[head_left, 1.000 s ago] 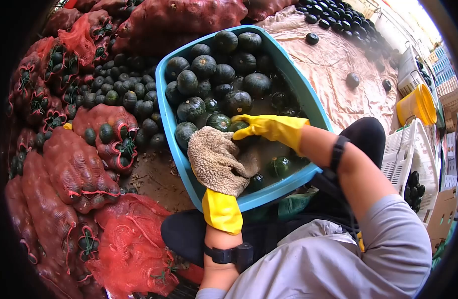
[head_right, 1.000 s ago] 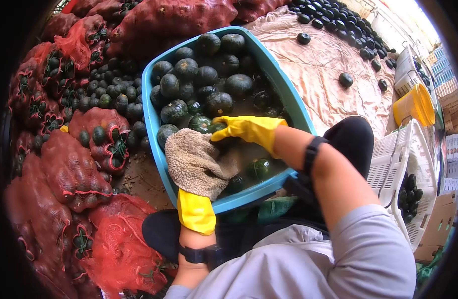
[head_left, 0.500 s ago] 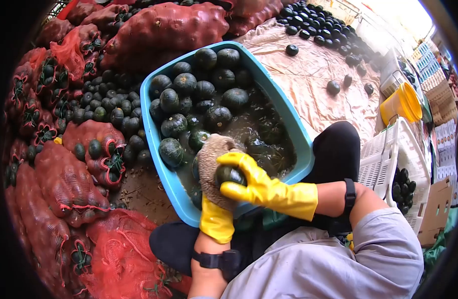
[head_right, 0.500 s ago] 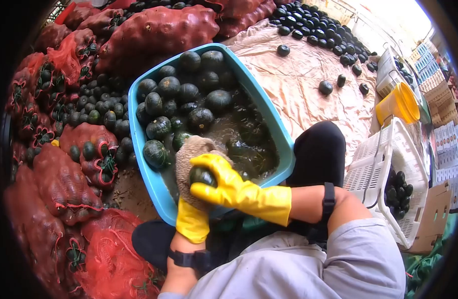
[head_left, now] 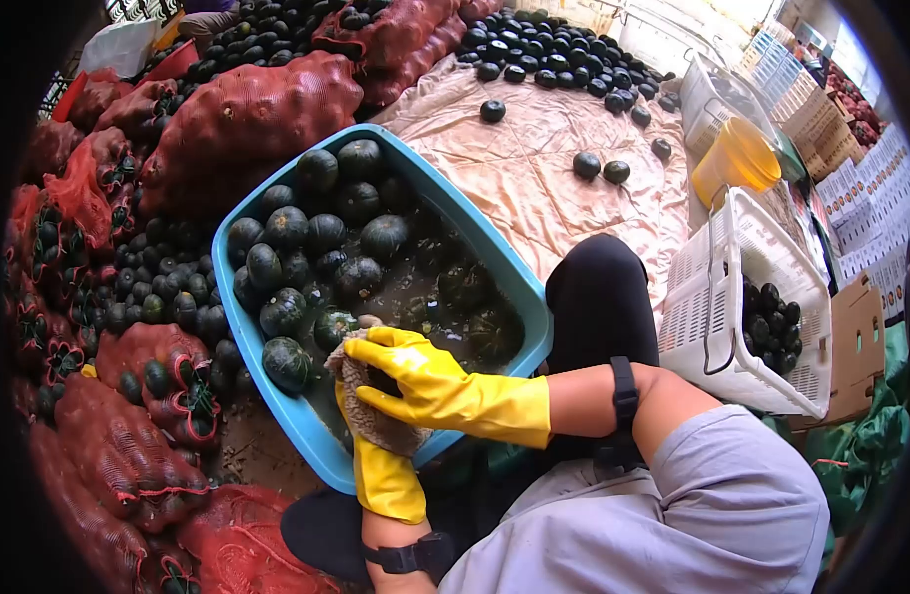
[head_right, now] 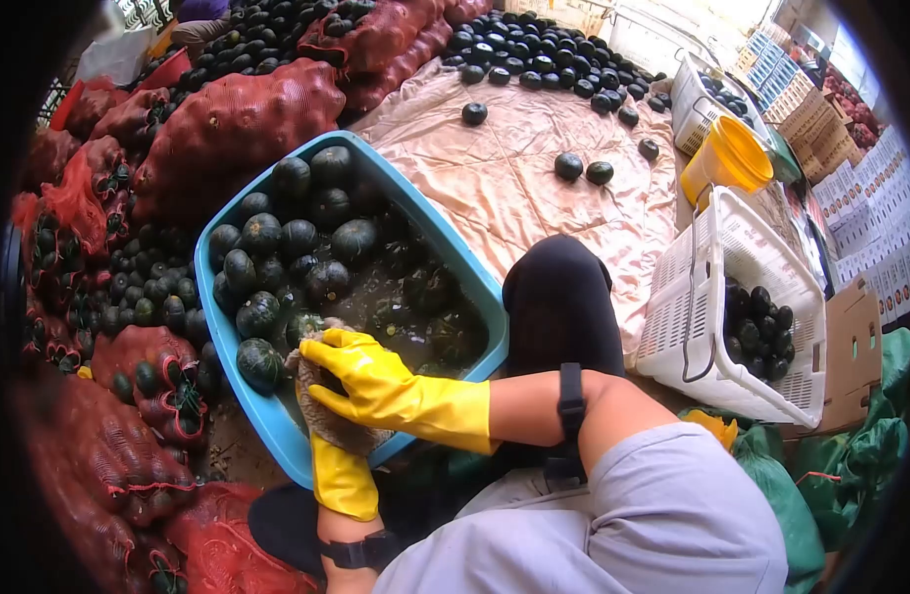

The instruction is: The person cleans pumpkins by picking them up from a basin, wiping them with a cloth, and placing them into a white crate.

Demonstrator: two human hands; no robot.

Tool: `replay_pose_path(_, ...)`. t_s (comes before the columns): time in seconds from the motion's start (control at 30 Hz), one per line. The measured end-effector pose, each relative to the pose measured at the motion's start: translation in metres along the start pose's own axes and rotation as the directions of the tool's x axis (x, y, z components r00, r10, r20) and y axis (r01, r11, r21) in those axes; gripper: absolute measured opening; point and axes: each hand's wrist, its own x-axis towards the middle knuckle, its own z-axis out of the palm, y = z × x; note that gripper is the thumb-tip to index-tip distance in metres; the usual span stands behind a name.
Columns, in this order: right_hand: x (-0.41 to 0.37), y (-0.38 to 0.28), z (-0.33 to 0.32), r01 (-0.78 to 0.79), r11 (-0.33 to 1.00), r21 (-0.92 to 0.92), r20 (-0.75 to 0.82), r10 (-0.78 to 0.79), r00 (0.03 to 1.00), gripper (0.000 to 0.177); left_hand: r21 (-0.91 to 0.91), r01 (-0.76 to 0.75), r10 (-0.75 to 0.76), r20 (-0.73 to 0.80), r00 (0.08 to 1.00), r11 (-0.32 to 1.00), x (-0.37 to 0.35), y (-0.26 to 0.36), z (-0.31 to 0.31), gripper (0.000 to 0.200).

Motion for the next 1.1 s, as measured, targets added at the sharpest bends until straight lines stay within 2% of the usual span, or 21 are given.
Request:
replay_pose_path(0.07,0.0,-0.005,-0.013,0.017,0.987,0.157,0.179,-0.045,0.983,0.043,0.118,0.206,-0.218,0.09,0.972,0.971,-0.01,0.017,0.018,0.037)
replay_pose_path(0.1,0.004,-0.009,-0.024,-0.219,0.942,0.254,0.306,0.137,0.942,0.045,0.217,0.261,-0.289,0.108,0.951,0.941,-0.011,0.023,0.024,0.038)
replay_pose_path(0.17,0.01,-0.002,-0.021,-0.625,0.418,0.659,0.409,0.498,0.764,0.049,-0.024,0.135,-0.136,-0.064,0.989,0.991,-0.02,0.014,0.031,0.04)
replay_pose_path(0.23,-0.001,0.008,0.01,-0.387,0.456,0.801,0.026,0.62,0.784,0.054,-0.22,-0.063,0.007,-0.247,0.969,0.973,-0.018,-0.007,0.044,0.049)
replay_pose_path(0.27,-0.004,0.019,0.007,-0.346,0.778,0.524,-0.041,0.429,0.902,0.059,0.14,-0.215,0.245,-0.256,0.935,0.967,-0.013,-0.02,0.044,0.061)
replay_pose_path(0.3,-0.004,0.034,-0.005,-0.195,0.966,0.169,-0.028,0.203,0.979,0.064,0.484,-0.259,0.38,-0.171,0.909,0.836,-0.017,-0.017,0.046,0.064)
replay_pose_path(0.37,0.017,0.025,-0.037,-0.164,0.981,0.106,0.288,0.128,0.949,0.073,0.887,-0.312,0.53,0.093,0.843,0.34,-0.023,-0.005,0.044,0.07)
replay_pose_path(0.43,0.027,0.003,-0.052,-0.379,0.925,-0.027,0.552,0.33,0.766,0.079,0.928,-0.361,0.436,0.363,0.823,-0.091,-0.024,0.013,0.046,0.075)
replay_pose_path(0.5,0.019,0.011,-0.04,-0.439,0.894,0.096,0.466,0.349,0.813,0.083,0.866,-0.402,0.3,0.484,0.822,-0.296,-0.026,0.034,0.052,0.076)
replay_pose_path(0.63,0.016,-0.002,-0.038,-0.653,0.752,0.088,0.46,0.551,0.696,0.079,0.973,-0.184,0.117,0.201,0.973,-0.142,-0.025,0.022,0.02,0.089)
replay_pose_path(0.7,0.013,0.001,-0.042,-0.738,0.667,0.101,0.503,0.606,0.616,0.076,0.933,-0.263,0.125,0.3,0.946,-0.247,-0.027,0.024,0.021,0.083)
replay_pose_path(0.77,0.007,0.026,-0.037,-0.786,0.562,0.258,0.591,0.552,0.588,0.071,0.947,-0.282,0.188,0.309,0.932,-0.156,-0.025,0.022,0.028,0.074)
replay_pose_path(0.8,0.001,0.031,-0.027,-0.836,0.317,0.449,0.56,0.628,0.54,0.067,0.966,-0.256,0.267,0.242,0.933,0.018,-0.024,0.017,0.031,0.069)
replay_pose_path(0.83,-0.007,0.035,-0.014,-0.788,0.053,0.613,0.546,0.693,0.471,0.064,0.917,-0.192,0.334,0.069,0.94,0.35,-0.022,0.009,0.035,0.065)
replay_pose_path(0.87,-0.008,0.025,-0.008,-0.707,0.045,0.706,0.457,0.733,0.504,0.068,0.73,-0.134,0.332,-0.134,0.934,0.671,-0.021,0.001,0.039,0.061)
replay_pose_path(0.9,-0.008,0.016,-0.002,-0.613,0.051,0.788,0.363,0.766,0.531,0.073,0.466,-0.097,0.269,-0.318,0.909,0.88,-0.02,-0.004,0.045,0.056)
replay_pose_path(0.97,-0.008,0.043,0.004,-0.499,0.702,0.508,0.166,0.489,0.856,0.085,0.122,-0.105,0.152,-0.508,0.848,0.987,-0.022,-0.005,0.055,0.048)
replay_pose_path(1.0,-0.008,0.05,-0.011,-0.301,0.953,-0.028,0.148,0.302,0.942,0.088,0.11,-0.112,0.153,-0.528,0.835,0.988,-0.023,-0.004,0.059,0.044)
replay_pose_path(1.03,0.014,0.033,-0.022,-0.376,0.916,0.137,0.366,0.307,0.879,0.085,0.195,-0.113,0.199,-0.508,0.838,0.974,-0.024,-0.002,0.063,0.041)
replay_pose_path(1.07,0.019,0.022,-0.031,-0.317,0.948,0.033,0.415,0.275,0.867,0.083,0.583,-0.072,0.321,-0.337,0.885,0.809,-0.025,0.004,0.06,0.05)
replay_pose_path(1.1,0.022,0.014,-0.036,-0.25,0.966,-0.067,0.467,0.252,0.848,0.082,0.865,-0.092,0.429,-0.15,0.891,0.494,-0.025,0.011,0.056,0.06)
